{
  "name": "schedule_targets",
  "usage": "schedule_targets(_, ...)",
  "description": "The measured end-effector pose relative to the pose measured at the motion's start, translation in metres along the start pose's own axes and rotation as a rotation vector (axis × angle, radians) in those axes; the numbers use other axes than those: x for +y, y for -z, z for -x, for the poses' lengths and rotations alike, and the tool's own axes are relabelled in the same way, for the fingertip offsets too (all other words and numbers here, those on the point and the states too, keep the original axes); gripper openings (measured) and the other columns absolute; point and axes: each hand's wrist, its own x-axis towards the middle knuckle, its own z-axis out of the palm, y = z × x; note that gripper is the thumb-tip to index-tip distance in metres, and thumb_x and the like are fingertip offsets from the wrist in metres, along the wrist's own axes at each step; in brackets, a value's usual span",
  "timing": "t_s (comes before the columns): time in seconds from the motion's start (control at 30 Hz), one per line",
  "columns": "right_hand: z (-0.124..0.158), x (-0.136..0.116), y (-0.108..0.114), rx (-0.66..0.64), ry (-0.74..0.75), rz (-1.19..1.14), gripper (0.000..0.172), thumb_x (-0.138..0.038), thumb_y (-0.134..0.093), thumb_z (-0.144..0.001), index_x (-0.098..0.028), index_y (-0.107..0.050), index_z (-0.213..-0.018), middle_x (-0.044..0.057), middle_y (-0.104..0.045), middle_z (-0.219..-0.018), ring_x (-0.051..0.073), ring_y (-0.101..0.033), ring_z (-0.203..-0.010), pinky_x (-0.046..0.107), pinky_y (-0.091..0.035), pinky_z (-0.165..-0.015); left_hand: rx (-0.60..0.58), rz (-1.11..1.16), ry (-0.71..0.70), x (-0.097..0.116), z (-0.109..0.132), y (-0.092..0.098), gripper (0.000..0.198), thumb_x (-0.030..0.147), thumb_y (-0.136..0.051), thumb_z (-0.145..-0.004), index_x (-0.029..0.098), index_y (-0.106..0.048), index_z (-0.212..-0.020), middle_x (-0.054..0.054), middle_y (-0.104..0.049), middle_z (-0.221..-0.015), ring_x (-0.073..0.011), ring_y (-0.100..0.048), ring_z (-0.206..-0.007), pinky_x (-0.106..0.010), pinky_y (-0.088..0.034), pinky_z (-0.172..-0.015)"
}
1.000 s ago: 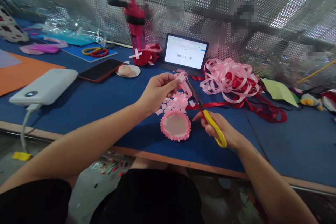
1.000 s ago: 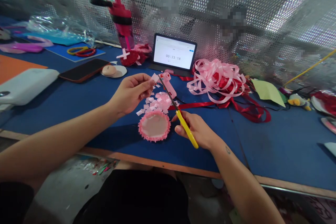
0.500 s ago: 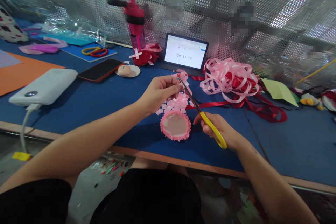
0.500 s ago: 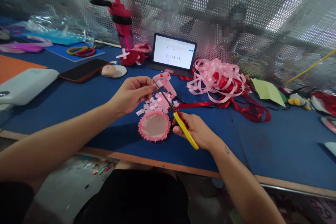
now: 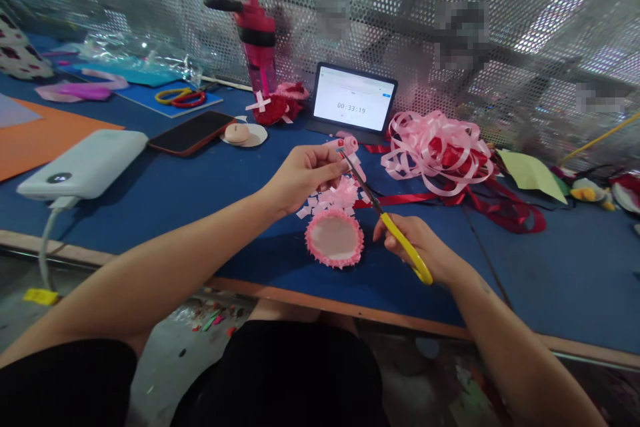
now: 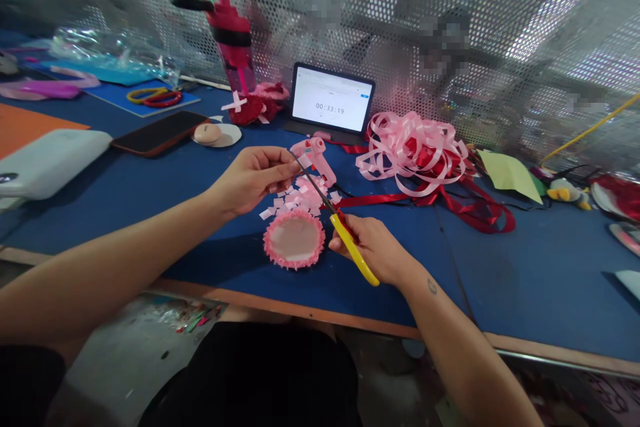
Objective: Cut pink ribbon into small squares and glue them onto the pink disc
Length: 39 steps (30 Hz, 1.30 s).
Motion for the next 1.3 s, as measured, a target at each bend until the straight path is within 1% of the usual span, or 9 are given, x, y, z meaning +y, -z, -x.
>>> schedule_targets(0.33,-0.003,0.000,0.000,0.047,-0.064,-0.002,0.047,-0.062,-0.047,-0.081,-0.017,-0.053,-0.072,-0.004,-0.043,-0.056,0.007,-0.038,-0.043,0.021,-0.029,-0.041,-0.006,-0.013,-0.006,-0.001,-0.001,0.003,0.013,0.018,-0.066,-0.071,0.014,-0.058,-0.062,0.002,-0.052,-0.049,-0.0027,-0.042,-0.042,-0.016,-0.027,-0.039)
schedule_targets(0.5,-0.006,0.005,-0.004,0.052,-0.030,-0.072,0.044,-0.059,-0.046,-0.083,-0.016,-0.054,-0.075,-0.005,-0.040,-0.052,0.007,-0.038,-0.041,0.020,-0.029,-0.040,-0.036,-0.052,-0.039,0.000,-0.001,0.002,0.012,0.018,-0.064,-0.074,0.013,-0.058,-0.066,0.003,-0.053,-0.051,-0.0020,-0.043,-0.043,-0.014,-0.028,-0.039)
schedule_targets(0.57,-0.007,0.005,-0.006,0.069,-0.029,-0.135,0.043,-0.058,-0.047,-0.083,-0.016,-0.054,-0.077,-0.006,-0.039,-0.051,0.007,-0.037,-0.040,0.020,-0.030,-0.040,-0.113,-0.139,-0.034,0.002,0.003,-0.002,0.010,0.019,-0.062,-0.077,0.013,-0.058,-0.070,0.003,-0.055,-0.053,-0.0023,-0.046,-0.045,-0.013,-0.033,-0.041)
schedule_targets(0.7,-0.006,0.001,-0.009,0.150,-0.049,-0.200,0.034,-0.050,-0.057,-0.079,-0.015,-0.055,-0.078,-0.006,-0.042,-0.056,0.006,-0.037,-0.042,0.019,-0.031,-0.041,-0.361,-0.269,0.081,-0.002,0.013,-0.015,0.009,0.020,-0.061,-0.080,0.012,-0.058,-0.085,0.004,-0.057,-0.056,-0.0042,-0.052,-0.049,-0.014,-0.041,-0.045)
schedule_targets(0.83,-0.005,-0.004,-0.012,0.183,-0.028,-0.251,0.024,-0.039,-0.058,-0.079,-0.015,-0.055,-0.080,-0.006,-0.041,-0.057,0.006,-0.038,-0.044,0.019,-0.033,-0.042,-0.453,-0.197,0.147,-0.010,0.020,-0.025,0.012,0.020,-0.062,-0.080,0.013,-0.053,-0.079,0.004,-0.057,-0.057,-0.0038,-0.051,-0.048,-0.013,-0.041,-0.044)
schedule_targets(1.0,-0.005,-0.006,-0.015,0.214,0.003,-0.263,0.018,-0.032,-0.060,-0.075,-0.017,-0.051,-0.073,-0.007,-0.039,-0.053,0.005,-0.034,-0.042,0.018,-0.029,-0.040,-0.483,-0.183,0.177,-0.010,0.023,-0.027,0.013,0.021,-0.064,-0.079,0.012,-0.054,-0.076,0.004,-0.056,-0.057,-0.0033,-0.051,-0.049,-0.013,-0.041,-0.046)
schedule_targets(1.13,-0.004,-0.002,-0.014,0.269,0.002,-0.268,0.017,-0.032,-0.061,-0.076,-0.017,-0.054,-0.073,-0.007,-0.039,-0.052,0.005,-0.033,-0.041,0.018,-0.028,-0.039,-0.508,-0.255,0.167,-0.008,0.021,-0.023,0.012,0.023,-0.061,-0.081,0.012,-0.057,-0.076,0.003,-0.058,-0.057,-0.0027,-0.050,-0.046,-0.013,-0.042,-0.046)
schedule_targets(1.23,-0.003,0.002,-0.012,0.283,0.013,-0.266,0.018,-0.034,-0.062,-0.077,-0.016,-0.057,-0.076,-0.006,-0.040,-0.055,0.005,-0.035,-0.043,0.018,-0.029,-0.041,-0.495,-0.291,0.147,-0.008,0.019,-0.020,0.012,0.019,-0.057,-0.082,0.012,-0.058,-0.072,0.002,-0.060,-0.057,-0.0024,-0.050,-0.045,-0.012,-0.041,-0.045)
schedule_targets(1.3,-0.002,0.004,-0.011,0.251,0.050,-0.305,0.025,-0.040,-0.062,-0.077,-0.016,-0.058,-0.081,-0.005,-0.042,-0.059,0.005,-0.037,-0.045,0.019,-0.029,-0.042,-0.451,-0.288,0.117,-0.007,0.019,-0.019,0.012,0.017,-0.056,-0.082,0.012,-0.058,-0.072,0.001,-0.060,-0.058,-0.0026,-0.050,-0.045,-0.012,-0.041,-0.045)
